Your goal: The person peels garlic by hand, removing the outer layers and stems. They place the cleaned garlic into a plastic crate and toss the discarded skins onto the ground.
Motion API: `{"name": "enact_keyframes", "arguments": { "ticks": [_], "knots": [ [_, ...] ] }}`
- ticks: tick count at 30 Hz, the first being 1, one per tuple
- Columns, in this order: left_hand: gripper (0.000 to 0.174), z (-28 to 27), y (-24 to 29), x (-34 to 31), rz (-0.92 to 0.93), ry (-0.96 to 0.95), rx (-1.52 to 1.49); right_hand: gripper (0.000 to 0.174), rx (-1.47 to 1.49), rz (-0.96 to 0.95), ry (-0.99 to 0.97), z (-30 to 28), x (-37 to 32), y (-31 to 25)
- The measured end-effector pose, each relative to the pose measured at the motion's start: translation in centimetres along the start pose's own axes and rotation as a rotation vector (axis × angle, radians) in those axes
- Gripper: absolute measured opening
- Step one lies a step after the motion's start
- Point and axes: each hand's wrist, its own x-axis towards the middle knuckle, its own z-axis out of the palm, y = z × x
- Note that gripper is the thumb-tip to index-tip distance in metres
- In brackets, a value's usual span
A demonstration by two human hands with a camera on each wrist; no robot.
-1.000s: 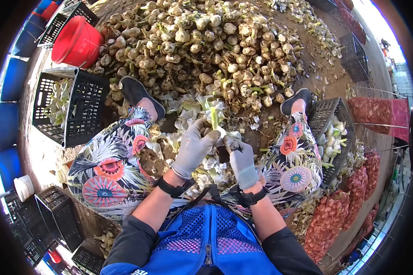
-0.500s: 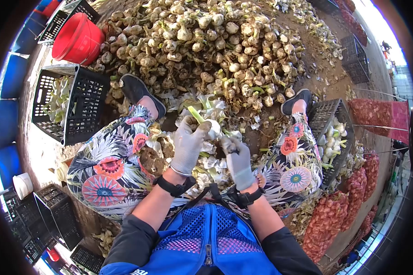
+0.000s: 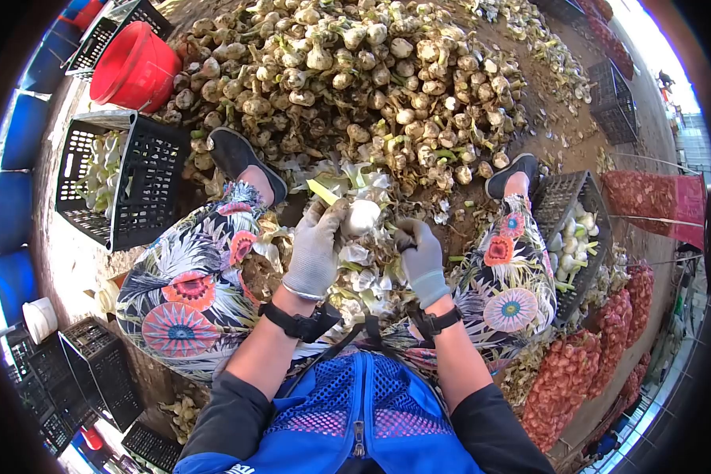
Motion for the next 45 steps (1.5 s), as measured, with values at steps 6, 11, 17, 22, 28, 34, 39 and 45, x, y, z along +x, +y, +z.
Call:
{"name": "enact_keyframes", "arguments": {
  "ticks": [6, 11, 17, 22, 28, 34, 39, 45],
  "knots": [
    [0.022, -0.2, -0.4, -0.1, -0.006, 0.031, 0.123, 0.025, 0.28, 0.061, -0.159, -0.5, 0.5, -6.8],
    [0.035, -1.5, -0.1, 0.1, -0.1, -0.025, -0.017, 0.028, 0.402, 0.263, -0.14, 0.7, 0.4, -3.0],
    [0.025, -0.8, -1.2, -0.1, -0.037, 0.132, 0.168, 0.026, 0.038, -0.036, -0.063, 0.3, -1.1, -6.8],
    [0.026, -0.5, -0.9, -0.8, 0.077, 0.205, 0.292, 0.017, -0.02, -0.117, -0.109, 0.5, -0.6, -7.4],
    [0.027, -0.6, -0.9, -0.7, 0.057, 0.219, 0.321, 0.023, 0.03, -0.038, -0.06, 0.0, -0.9, -7.1],
    [0.029, -0.8, -0.8, -0.6, 0.086, 0.191, 0.366, 0.019, -0.014, -0.075, -0.073, 1.5, -0.2, -5.4],
    [0.027, -1.9, -1.1, -0.2, -0.006, 0.05, 0.083, 0.015, -0.019, -0.049, -0.034, 0.5, -0.1, -3.2],
    [0.039, -1.9, -1.1, -0.5, -0.235, -0.046, -0.151, 0.009, 0.239, 0.015, -0.017, -1.0, -0.3, -7.0]
  ]
}}
